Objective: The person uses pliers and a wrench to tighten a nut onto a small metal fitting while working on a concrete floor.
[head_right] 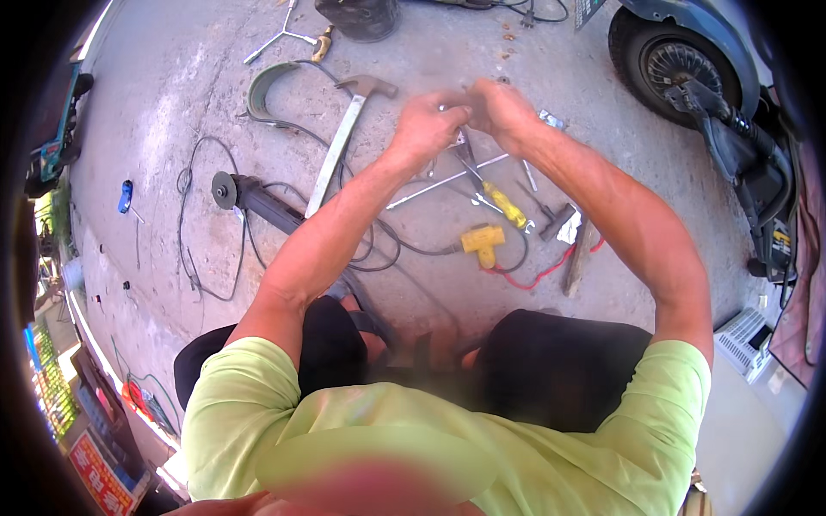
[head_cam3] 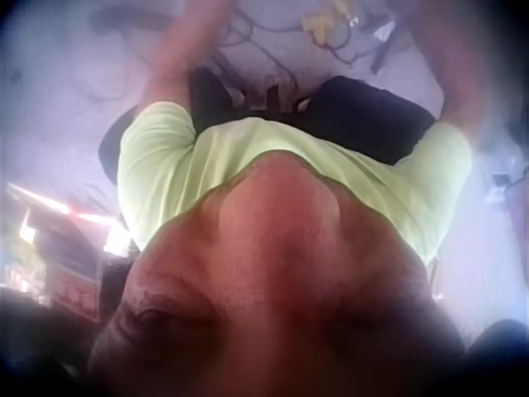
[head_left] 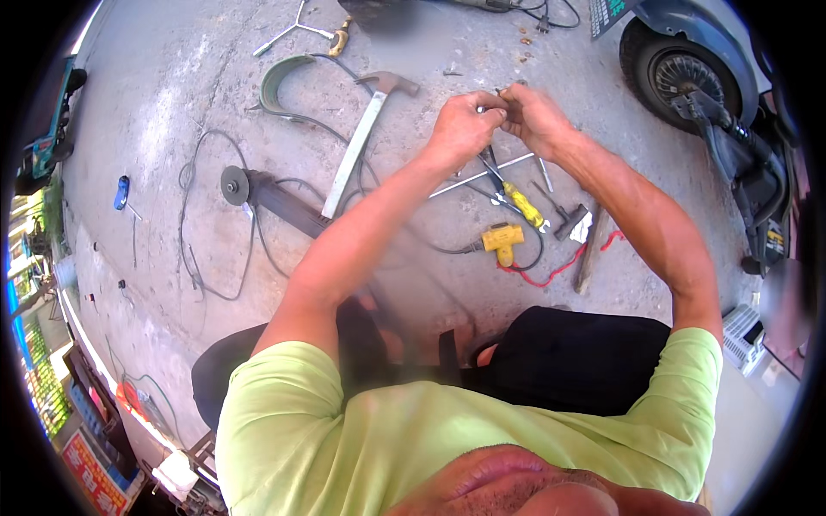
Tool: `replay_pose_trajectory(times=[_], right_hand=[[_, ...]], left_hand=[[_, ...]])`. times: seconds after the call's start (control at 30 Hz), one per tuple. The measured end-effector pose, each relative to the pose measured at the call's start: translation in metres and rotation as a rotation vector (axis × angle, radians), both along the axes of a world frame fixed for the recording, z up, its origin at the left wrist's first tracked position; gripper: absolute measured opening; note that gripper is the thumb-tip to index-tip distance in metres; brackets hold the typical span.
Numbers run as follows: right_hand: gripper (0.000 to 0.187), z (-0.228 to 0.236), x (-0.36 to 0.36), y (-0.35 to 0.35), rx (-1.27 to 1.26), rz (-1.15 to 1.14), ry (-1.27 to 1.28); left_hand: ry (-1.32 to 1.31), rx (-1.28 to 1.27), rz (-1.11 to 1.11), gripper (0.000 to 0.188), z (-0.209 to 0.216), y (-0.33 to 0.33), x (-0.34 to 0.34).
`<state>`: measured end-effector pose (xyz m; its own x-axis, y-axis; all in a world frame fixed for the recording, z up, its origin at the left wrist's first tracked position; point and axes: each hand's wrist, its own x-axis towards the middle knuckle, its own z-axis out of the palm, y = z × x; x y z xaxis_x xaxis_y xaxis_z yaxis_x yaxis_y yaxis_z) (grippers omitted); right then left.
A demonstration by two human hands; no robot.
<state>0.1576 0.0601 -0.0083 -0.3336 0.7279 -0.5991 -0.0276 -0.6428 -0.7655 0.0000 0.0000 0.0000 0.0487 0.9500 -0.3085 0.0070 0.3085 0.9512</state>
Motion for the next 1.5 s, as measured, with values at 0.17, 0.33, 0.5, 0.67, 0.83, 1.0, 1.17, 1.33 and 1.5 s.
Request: replay_pose_trajectory(times=[0.17, 0.33, 0.5, 0.67, 0.83, 1.0, 1.17, 1.33, 1.5], right_hand=[[0.02, 0.03, -0.02, 0.025, -0.035, 0.146, 0.197], [0.021, 0.053, -0.046, 0.025, -0.021, 0.035, 0.242], [0.016, 0.052, -0.069, 0.036, 0.001, -0.129, 0.407], [0.013, 0.04, -0.082, 0.024, -0.036, -0.222, 0.47], [0.011, 0.024, -0.075, 0.003, -0.092, -0.227, 0.546], [0.01, 0.017, -0.076, -0.017, -0.091, -0.204, 0.442], [0.011, 0.006, -0.062, -0.019, -0.083, -0.227, 0.417], [0.012, -0.002, -0.061, -0.019, -0.051, -0.201, 0.388], [0.014, -0.008, -0.06, -0.017, -0.031, -0.195, 0.364]], left_hand=[[-0.203, -0.066, -0.037, 0.025, 0.033, 0.023, -0.026], [-0.163, -0.057, -0.111, 0.028, 0.052, 0.031, -0.053], [-0.099, 0.0, -0.166, 0.032, 0.078, 0.046, -0.083], [-0.046, -0.066, -0.168, 0.033, 0.096, 0.058, -0.138], [0.292, -0.042, -0.022, 0.038, 0.083, 0.09, -0.182], [0.334, -0.019, 0.219, 0.041, 0.041, 0.141, -0.212], [0.108, -0.071, 0.269, 0.036, 0.02, 0.168, -0.192], [0.035, -0.029, 0.242, 0.028, 0.01, 0.173, -0.189], [0.024, -0.003, 0.242, 0.025, 0.023, 0.164, -0.215]])
